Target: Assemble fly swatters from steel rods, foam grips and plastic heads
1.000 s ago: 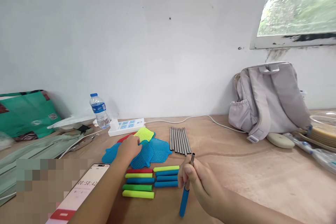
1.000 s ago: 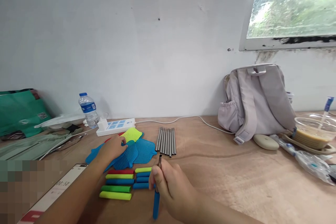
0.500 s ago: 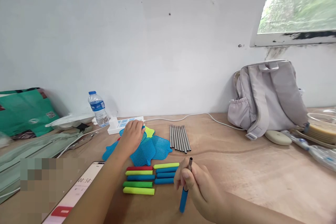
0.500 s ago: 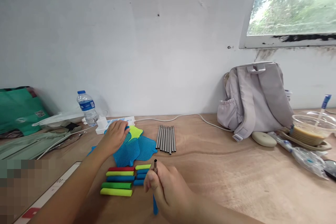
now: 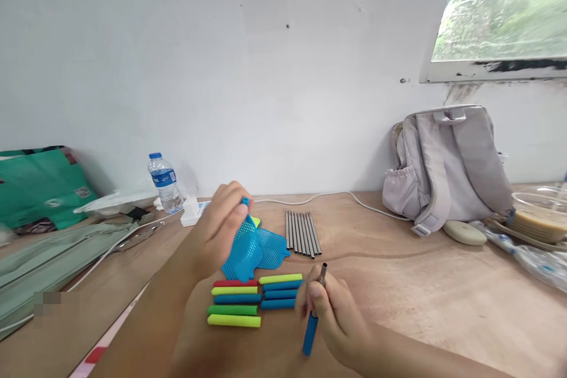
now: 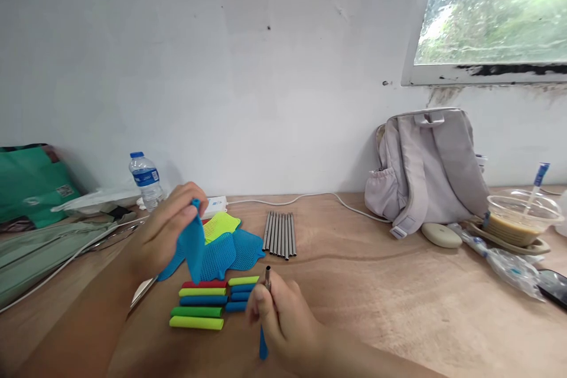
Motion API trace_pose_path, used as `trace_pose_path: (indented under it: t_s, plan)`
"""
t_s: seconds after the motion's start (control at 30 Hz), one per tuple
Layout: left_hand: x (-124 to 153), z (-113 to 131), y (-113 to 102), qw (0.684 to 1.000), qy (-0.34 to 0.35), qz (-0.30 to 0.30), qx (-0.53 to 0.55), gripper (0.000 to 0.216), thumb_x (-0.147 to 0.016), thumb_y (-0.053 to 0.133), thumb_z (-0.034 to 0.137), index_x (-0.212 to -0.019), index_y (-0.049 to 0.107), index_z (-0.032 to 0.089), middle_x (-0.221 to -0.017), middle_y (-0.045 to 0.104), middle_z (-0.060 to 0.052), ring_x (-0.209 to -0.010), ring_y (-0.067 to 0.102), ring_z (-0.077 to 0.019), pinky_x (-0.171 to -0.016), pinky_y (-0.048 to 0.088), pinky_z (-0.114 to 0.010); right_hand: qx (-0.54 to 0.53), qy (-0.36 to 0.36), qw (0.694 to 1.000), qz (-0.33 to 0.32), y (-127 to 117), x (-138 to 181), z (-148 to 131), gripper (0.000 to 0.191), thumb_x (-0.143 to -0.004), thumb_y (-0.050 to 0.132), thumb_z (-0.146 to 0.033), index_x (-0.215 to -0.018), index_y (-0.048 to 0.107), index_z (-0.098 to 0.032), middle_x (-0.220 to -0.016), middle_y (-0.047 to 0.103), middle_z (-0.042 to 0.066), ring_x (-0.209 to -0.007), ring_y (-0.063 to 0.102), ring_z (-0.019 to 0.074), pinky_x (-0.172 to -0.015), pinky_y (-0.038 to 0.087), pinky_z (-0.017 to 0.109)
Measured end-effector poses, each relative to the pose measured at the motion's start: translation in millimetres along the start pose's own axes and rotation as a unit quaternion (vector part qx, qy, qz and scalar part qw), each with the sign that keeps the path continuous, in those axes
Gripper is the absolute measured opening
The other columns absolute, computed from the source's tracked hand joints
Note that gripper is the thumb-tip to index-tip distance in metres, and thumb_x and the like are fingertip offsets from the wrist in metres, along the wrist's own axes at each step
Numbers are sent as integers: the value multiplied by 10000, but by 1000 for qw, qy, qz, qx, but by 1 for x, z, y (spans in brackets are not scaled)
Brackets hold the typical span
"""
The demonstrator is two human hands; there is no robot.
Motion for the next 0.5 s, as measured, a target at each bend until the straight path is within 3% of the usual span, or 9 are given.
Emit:
trace_pose_path:
  t_s: [0.1, 0.2, 0.37, 0.5]
  plan:
    - [8, 24, 18, 991, 30, -129, 3, 214, -899, 252, 286, -793, 419, 207, -809, 464, -20, -765, 414, -163, -706, 362, -305, -62, 40, 997, -32, -8, -4, -5, 320, -939, 220, -371, -722, 379, -197, -494, 440, -46, -445, 450, 86, -478, 369, 203]
    - [17, 43, 30, 976, 67, -209, -4, 149, -902, 298, 264, -864, 431, 209, -900, 483, -24, -839, 420, -160, -765, 353, -299, 7, 66, 996, -60, -30, -11, -25, 264, -936, 251, -367, -793, 396, -199, -535, 419, -55, -440, 422, 78, -446, 333, 190]
    - [20, 61, 35, 964, 119, -234, -34, 144, -901, 307, 228, -848, 440, 209, -847, 492, -17, -805, 402, -170, -766, 327, -319, 261, -23, 961, -84, -57, -19, -66, 172, -926, 275, -269, -970, 431, -211, -685, 530, -8, -574, 472, 123, -531, 304, 233]
    - [22, 64, 37, 957, 121, -255, -61, 154, -890, 316, 213, -802, 443, 207, -829, 497, -6, -763, 385, -167, -737, 321, -325, 344, -82, 933, -66, -59, -21, -74, 136, -910, 321, -234, -949, 449, -207, -651, 513, -14, -564, 449, 122, -518, 259, 233]
Point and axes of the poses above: each hand's wrist, its own x-axis away from the middle knuckle, its own y-axis out of the palm, z = x × y, the point moved 7 cm from there along -x, towards the middle knuckle
